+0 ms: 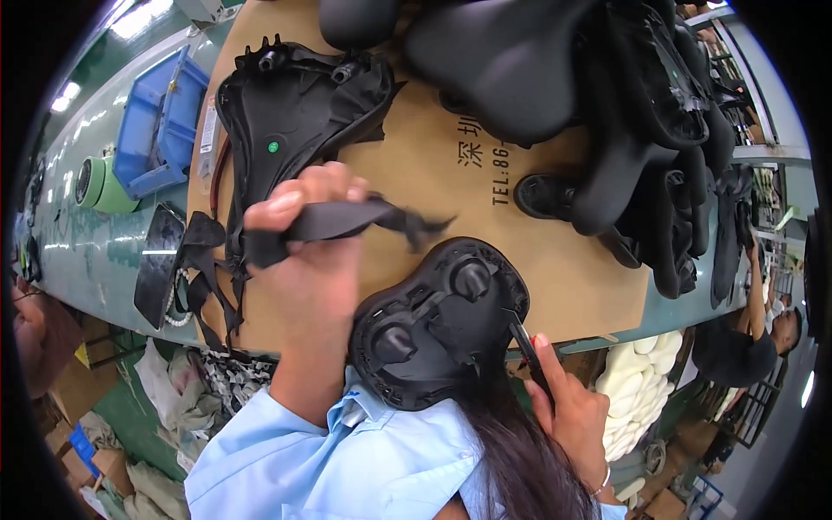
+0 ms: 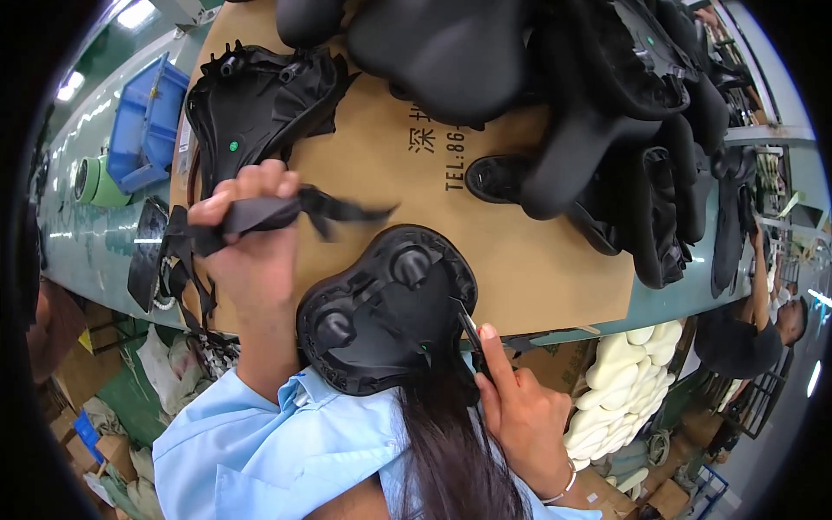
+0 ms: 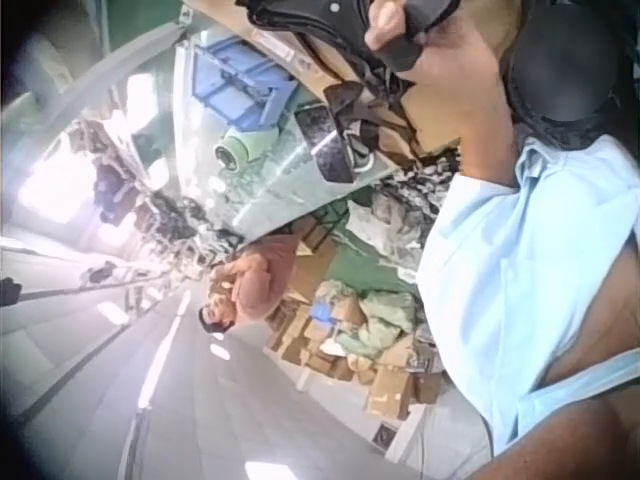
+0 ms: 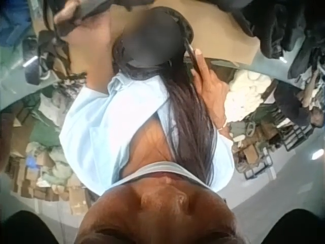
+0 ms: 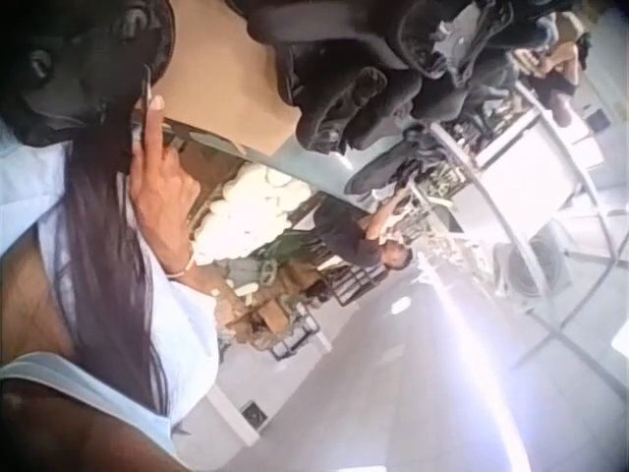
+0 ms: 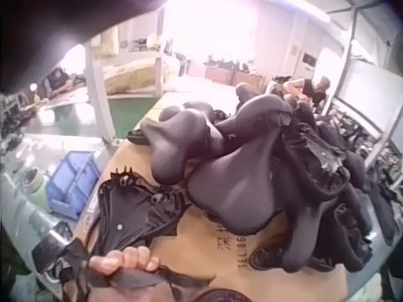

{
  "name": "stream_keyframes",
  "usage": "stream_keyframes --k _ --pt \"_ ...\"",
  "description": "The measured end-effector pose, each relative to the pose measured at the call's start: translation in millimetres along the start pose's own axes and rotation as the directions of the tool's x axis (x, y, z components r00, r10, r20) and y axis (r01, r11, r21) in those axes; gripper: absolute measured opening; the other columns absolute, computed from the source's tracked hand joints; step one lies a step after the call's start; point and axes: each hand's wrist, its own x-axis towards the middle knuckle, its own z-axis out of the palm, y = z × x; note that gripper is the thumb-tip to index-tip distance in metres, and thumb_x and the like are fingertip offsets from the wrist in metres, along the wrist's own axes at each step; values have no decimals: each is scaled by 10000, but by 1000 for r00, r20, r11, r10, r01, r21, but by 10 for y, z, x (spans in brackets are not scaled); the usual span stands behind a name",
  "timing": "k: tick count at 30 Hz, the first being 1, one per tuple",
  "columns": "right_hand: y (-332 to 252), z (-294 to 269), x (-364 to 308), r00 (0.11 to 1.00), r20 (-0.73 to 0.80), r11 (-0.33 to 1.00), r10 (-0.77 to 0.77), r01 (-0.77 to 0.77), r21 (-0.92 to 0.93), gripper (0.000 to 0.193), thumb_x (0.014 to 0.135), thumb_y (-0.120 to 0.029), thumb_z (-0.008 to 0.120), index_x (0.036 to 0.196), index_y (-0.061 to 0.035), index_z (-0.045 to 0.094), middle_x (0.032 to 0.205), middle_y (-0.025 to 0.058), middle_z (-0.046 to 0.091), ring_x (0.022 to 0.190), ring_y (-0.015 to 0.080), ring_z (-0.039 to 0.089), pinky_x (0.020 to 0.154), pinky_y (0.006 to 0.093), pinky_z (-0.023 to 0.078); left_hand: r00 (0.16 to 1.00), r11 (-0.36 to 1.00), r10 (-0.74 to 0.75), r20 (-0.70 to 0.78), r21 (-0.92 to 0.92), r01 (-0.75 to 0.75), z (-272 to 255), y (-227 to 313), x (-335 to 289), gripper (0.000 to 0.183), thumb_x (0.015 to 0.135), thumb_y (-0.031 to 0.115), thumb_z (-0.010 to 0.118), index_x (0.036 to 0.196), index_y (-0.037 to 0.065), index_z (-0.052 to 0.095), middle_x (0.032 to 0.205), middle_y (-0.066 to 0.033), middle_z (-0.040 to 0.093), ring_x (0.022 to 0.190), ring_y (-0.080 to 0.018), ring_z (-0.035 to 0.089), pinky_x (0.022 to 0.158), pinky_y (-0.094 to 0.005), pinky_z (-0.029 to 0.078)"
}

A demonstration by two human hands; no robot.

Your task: Trimming excess material from bicycle seats using a utility knife at a factory workbench.

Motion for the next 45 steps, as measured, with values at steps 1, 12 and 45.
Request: stream_keyframes --k 1,12,45 --pt "56 53 45 999 -15 995 -39 40 94 597 823 -159 701 1380 -135 488 723 106 588 499 225 547 464 335 429 1000 986 13 -7 164 -12 -3 111 -45 289 734 223 557 568 48 396 657 -68 449 717 -196 416 738 -351 365" --pt "125 537 886 899 -437 599 -14 358 716 973 745 -62 746 1494 -17 127 1449 183 345 1253 245 441 958 333 410 752 -473 -656 66 740 -478 576 1206 -614 731 643 75 681 1319 -1 415 1363 -206 398 1265 -350 408 1007 -452 339" --pt "-1615 561 1381 668 -187 424 -720 638 643 289 940 -240 539 1108 -37 658 853 167 677 718 306 657 646 370 510 949 835 128 -289 548 54 -307 687 -1461 340 991 358 491 1109 39 511 1019 -88 595 1015 -216 616 808 -322 514"
